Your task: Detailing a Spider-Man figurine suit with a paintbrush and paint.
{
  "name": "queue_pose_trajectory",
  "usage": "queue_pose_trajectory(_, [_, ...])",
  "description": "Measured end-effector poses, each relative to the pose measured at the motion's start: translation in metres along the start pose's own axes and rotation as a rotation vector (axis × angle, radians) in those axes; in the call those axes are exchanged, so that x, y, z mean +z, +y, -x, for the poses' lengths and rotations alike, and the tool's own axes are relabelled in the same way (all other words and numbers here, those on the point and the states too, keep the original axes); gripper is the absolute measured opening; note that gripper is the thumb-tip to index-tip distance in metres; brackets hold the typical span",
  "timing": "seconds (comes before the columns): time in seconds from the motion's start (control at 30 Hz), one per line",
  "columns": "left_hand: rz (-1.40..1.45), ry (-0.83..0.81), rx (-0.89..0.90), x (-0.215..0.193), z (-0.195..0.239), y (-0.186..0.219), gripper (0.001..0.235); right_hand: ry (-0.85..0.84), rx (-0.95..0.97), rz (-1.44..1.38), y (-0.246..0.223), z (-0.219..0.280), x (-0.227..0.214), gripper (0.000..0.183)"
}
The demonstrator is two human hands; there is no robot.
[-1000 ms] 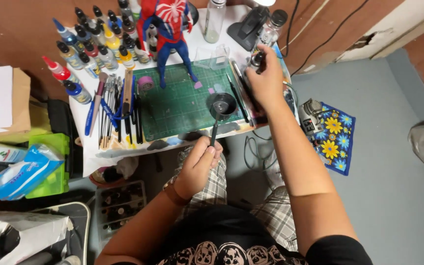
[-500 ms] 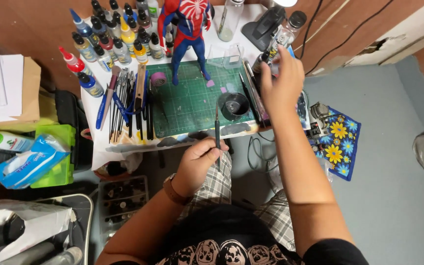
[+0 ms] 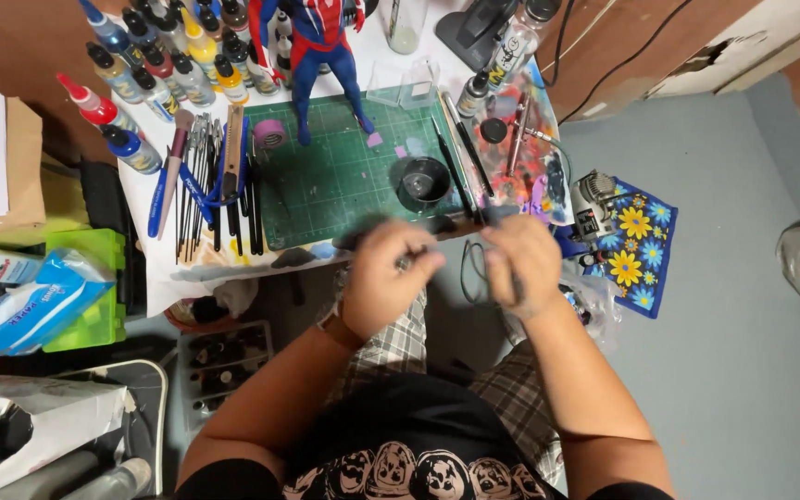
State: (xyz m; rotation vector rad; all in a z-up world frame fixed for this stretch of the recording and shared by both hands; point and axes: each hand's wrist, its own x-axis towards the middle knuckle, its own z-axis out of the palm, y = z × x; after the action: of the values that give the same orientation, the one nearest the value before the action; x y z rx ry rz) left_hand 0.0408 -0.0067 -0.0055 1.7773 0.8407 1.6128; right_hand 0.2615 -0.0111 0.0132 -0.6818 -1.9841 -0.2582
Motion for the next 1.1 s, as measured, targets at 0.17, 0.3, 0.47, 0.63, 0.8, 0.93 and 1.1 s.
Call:
queue_pose_trajectory(0.17, [-0.48,0.092,-0.009,-0.004,-0.037,-0.008,0.083,0.192,0.494,-0.492,0.002,-0.027,0.008,0.022])
queue_pose_trajectory(0.3, [-0.533,-0.079,-0.138,0.004,-0.04,-0.025,0.11,0.1,0.573,-0.478,0.03,-0.03,0.009,0.011])
queue_pose_trajectory(0.47, [-0.61,0.001,-0.042,0.008,-0.035,-0.042,0.105,0.005,0.504,-0.337,0.041,-0.048,0.028,0.006])
queue_pose_trajectory(0.63, [-0.66,0.042,-0.025,0.011,-0.032,-0.047,0.102,-0.05,0.474,-0.291,0.046,-0.052,0.039,0.006])
queue_pose_trajectory(0.8, [-0.657,0.018,-0.011,0.011,-0.031,-0.05,0.097,-0.095,0.445,-0.257,0.049,-0.051,0.04,0.006])
queue_pose_trajectory(0.93, [-0.656,0.012,-0.012,0.011,-0.03,-0.051,0.096,-0.11,0.445,-0.264,0.049,-0.053,0.042,0.008])
queue_pose_trajectory(1.1, [-0.659,0.018,0.017,0.011,-0.03,-0.051,0.093,-0.114,0.425,-0.24,0.051,-0.05,0.044,0.006])
